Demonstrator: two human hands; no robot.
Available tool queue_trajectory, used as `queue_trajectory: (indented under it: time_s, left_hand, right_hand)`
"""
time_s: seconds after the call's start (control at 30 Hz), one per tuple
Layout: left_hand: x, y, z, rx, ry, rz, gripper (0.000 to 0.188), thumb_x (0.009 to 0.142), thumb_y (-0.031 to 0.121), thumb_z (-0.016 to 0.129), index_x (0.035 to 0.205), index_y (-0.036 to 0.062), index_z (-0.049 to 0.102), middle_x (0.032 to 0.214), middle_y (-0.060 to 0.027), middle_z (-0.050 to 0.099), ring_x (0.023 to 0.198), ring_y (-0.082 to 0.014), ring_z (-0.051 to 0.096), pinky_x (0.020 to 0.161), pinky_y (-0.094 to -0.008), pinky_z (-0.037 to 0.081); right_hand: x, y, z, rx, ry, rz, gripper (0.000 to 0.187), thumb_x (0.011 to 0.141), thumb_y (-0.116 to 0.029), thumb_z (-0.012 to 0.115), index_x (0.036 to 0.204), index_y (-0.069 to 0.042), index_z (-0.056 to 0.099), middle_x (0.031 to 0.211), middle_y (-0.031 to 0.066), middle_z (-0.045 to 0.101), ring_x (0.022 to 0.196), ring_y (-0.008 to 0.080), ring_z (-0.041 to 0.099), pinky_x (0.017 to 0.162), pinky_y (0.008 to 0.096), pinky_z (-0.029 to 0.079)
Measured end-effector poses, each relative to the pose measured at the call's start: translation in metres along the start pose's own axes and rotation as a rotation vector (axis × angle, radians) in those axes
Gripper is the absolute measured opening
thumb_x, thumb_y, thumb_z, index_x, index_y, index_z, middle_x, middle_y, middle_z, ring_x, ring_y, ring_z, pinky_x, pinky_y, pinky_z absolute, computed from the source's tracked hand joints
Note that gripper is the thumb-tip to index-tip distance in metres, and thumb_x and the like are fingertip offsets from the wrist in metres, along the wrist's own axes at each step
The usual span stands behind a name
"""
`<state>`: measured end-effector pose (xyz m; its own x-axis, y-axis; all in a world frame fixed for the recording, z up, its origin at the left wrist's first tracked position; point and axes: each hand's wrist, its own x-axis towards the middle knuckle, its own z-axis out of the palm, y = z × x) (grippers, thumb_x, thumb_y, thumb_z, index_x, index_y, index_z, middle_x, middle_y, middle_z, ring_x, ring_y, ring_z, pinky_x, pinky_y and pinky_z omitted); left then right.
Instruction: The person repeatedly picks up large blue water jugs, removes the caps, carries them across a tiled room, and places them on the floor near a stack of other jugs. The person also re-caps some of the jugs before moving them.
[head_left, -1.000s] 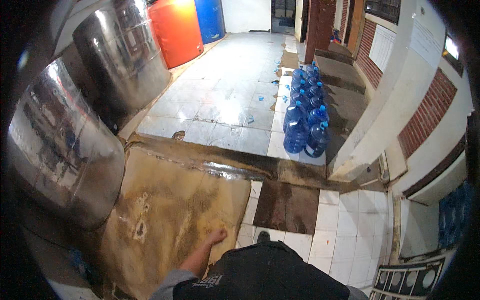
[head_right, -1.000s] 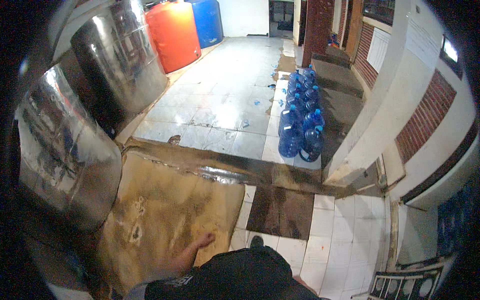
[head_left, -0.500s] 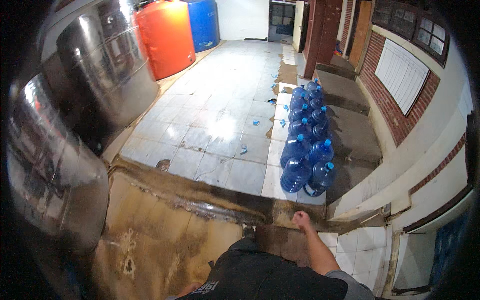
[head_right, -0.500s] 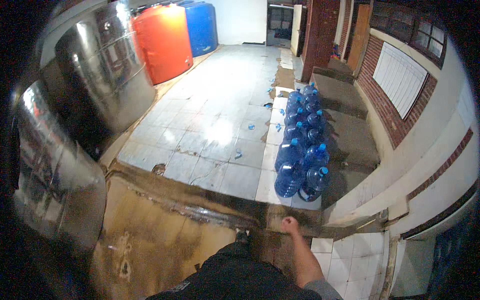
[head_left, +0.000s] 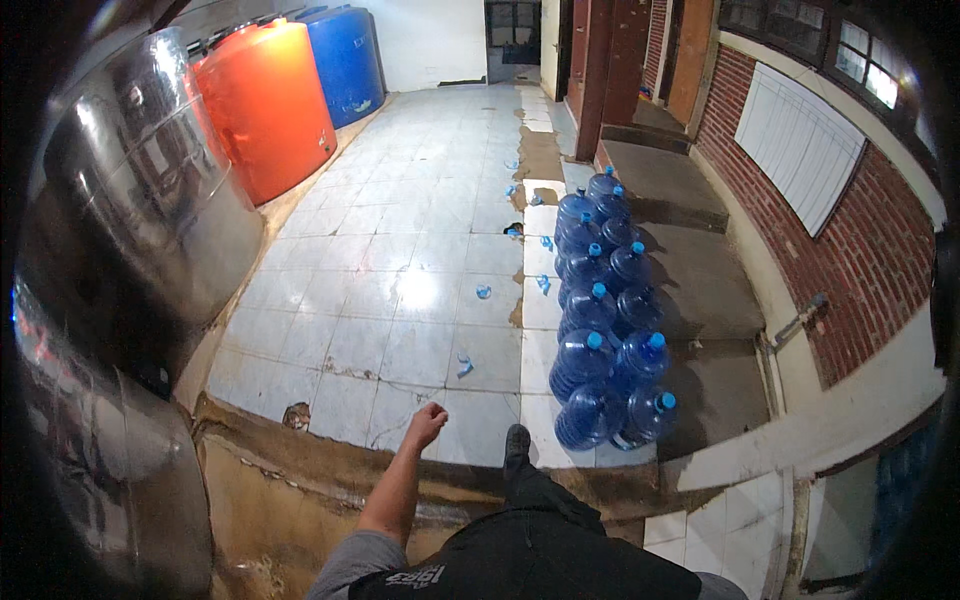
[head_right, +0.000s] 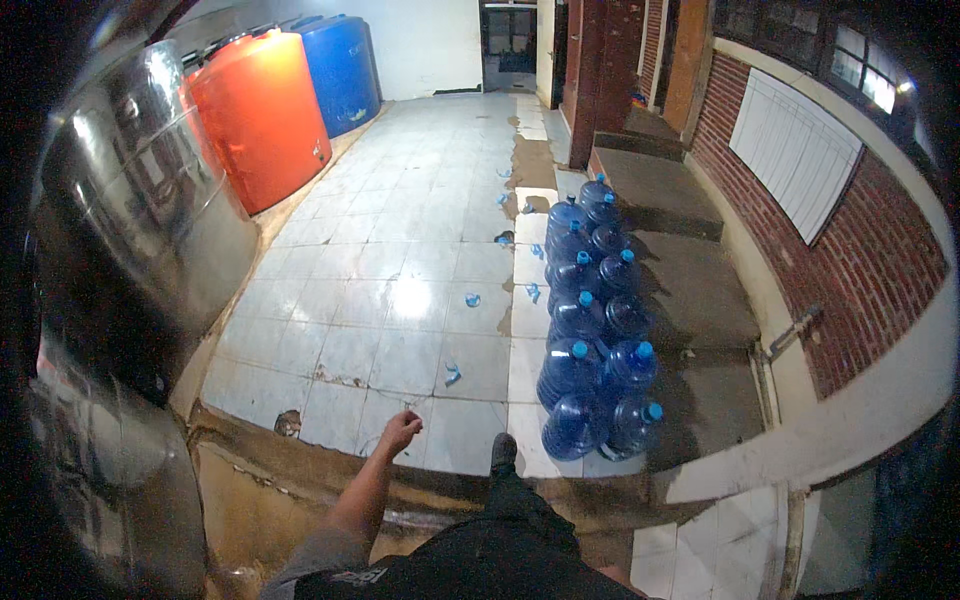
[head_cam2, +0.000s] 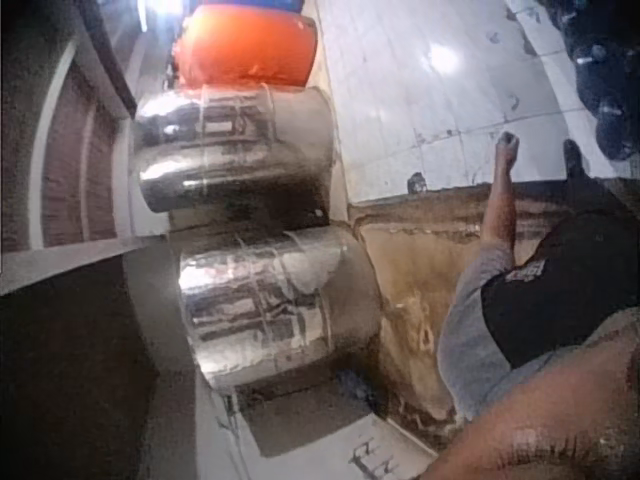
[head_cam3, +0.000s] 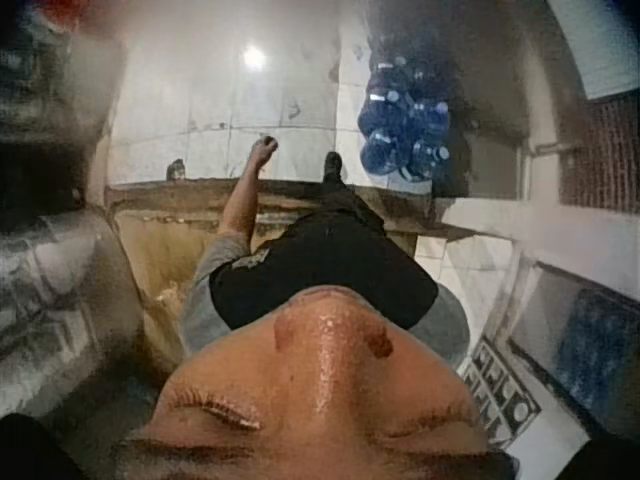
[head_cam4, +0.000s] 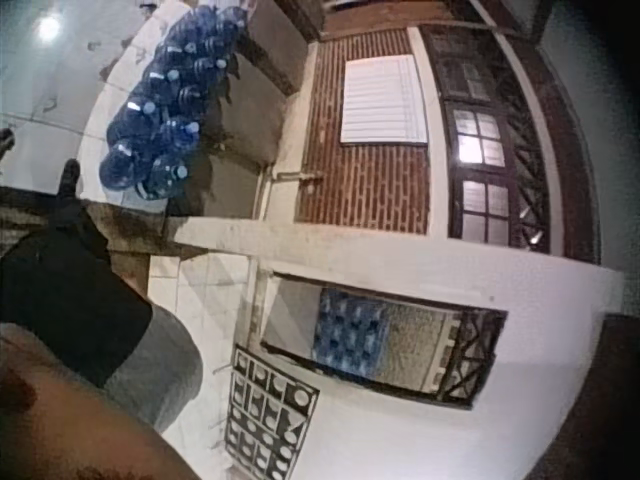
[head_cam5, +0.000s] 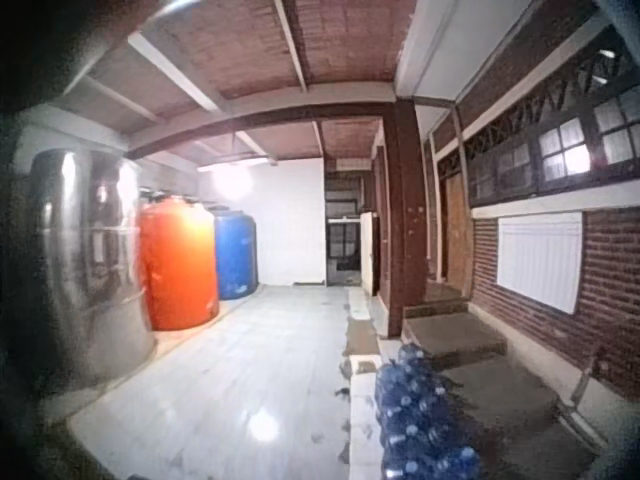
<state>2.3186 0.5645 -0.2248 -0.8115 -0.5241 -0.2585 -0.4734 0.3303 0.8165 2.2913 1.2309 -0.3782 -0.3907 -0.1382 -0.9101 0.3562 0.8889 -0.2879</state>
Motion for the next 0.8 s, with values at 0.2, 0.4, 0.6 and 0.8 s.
queue_trajectory:
  time_s: [0.2, 0.4, 0.6, 0.8]
  left_hand:
    - [0.074, -0.043, 0.001, 0.107, -0.336, -0.284, 0.035, 0.087, 0.034, 0.062, 0.1, 0.0011, 0.063, 0.086, -0.014, 0.068, 0.08, -0.0242, 0.064, 0.074, -0.0372, 0.051]
    - [0.013, -0.218, -0.051, -0.169, -0.346, -0.537, 0.042, 0.09, 0.025, 0.063, 0.122, -0.0015, 0.057, 0.113, -0.0215, 0.061, 0.1, -0.0264, 0.06, 0.077, -0.0429, 0.053]
    - [0.047, -0.178, -0.101, -0.318, -0.18, -0.456, 0.036, 0.091, 0.018, 0.062, 0.121, -0.0027, 0.058, 0.104, -0.0222, 0.063, 0.09, -0.0245, 0.062, 0.074, -0.0418, 0.053]
    - [0.337, -0.184, -0.153, -0.746, -0.215, -0.543, 0.033, 0.087, 0.031, 0.063, 0.105, 0.0032, 0.064, 0.097, -0.0124, 0.066, 0.086, -0.0222, 0.063, 0.081, -0.0379, 0.049]
  right_hand:
    - [0.081, -0.204, -0.078, 0.048, -0.024, -0.105, 0.02, 0.083, -0.025, 0.059, 0.088, -0.007, 0.067, 0.074, 0.0093, 0.066, 0.069, 0.0241, 0.065, 0.054, 0.0378, 0.05]
    - [0.193, -0.5, -0.219, 0.331, 0.268, -0.419, 0.006, 0.082, -0.013, 0.06, 0.084, -0.008, 0.062, 0.066, 0.0048, 0.059, 0.057, 0.0184, 0.058, 0.049, 0.0334, 0.046]
    - [0.258, -0.758, -0.345, 0.488, 0.321, -0.728, 0.006, 0.089, -0.006, 0.056, 0.086, -0.002, 0.058, 0.072, 0.0075, 0.062, 0.054, 0.0171, 0.057, 0.047, 0.031, 0.047]
    - [0.348, -0.786, -0.351, 0.529, 0.3, -0.521, 0.01, 0.087, -0.009, 0.058, 0.078, -0.005, 0.057, 0.064, 0.0081, 0.061, 0.049, 0.0171, 0.056, 0.041, 0.0311, 0.043]
